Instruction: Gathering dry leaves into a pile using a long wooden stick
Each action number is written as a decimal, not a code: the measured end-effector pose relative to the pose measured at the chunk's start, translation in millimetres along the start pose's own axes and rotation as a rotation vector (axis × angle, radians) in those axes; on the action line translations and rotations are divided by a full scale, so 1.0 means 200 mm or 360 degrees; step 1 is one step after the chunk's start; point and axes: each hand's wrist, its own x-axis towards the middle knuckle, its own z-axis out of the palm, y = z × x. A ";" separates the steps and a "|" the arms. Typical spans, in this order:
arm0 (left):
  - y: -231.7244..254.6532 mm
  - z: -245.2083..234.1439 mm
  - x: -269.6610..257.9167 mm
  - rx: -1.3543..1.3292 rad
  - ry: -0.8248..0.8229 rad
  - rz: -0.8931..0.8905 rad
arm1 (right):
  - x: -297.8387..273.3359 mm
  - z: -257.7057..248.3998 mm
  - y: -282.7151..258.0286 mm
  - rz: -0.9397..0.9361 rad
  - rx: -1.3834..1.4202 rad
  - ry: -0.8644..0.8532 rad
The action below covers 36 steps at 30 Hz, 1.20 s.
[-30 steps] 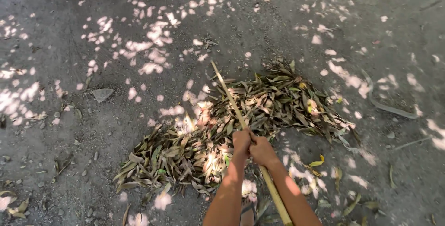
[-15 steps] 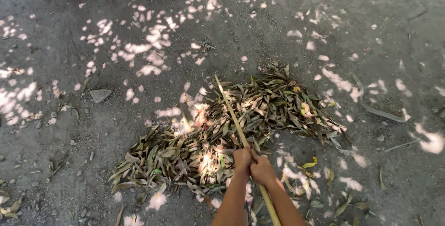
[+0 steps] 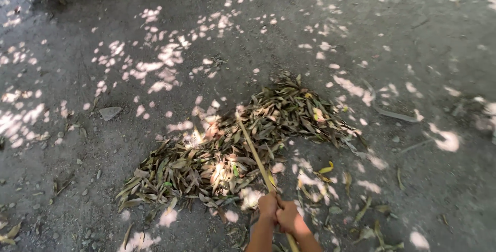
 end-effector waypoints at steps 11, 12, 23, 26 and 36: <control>-0.73 -0.19 -0.16 0.0601 -0.0049 0.0168 | -0.69 -0.07 0.41 0.0170 -0.0222 -0.0143; -0.76 -0.21 -0.17 0.0622 -0.0057 0.0165 | -0.74 -0.07 0.41 0.0179 -0.0204 -0.0133; -0.27 -0.13 -0.70 0.0157 -0.0047 0.0219 | -0.81 -0.15 0.10 -0.0177 -0.0219 -0.0125; -0.12 -0.04 -0.68 -0.0081 -0.0208 0.0323 | -0.66 -0.22 -0.02 -0.0244 -0.0167 -0.0144; 0.41 0.53 0.01 0.0157 -0.0110 0.0246 | 0.08 -0.48 -0.46 -0.0293 -0.0298 0.0088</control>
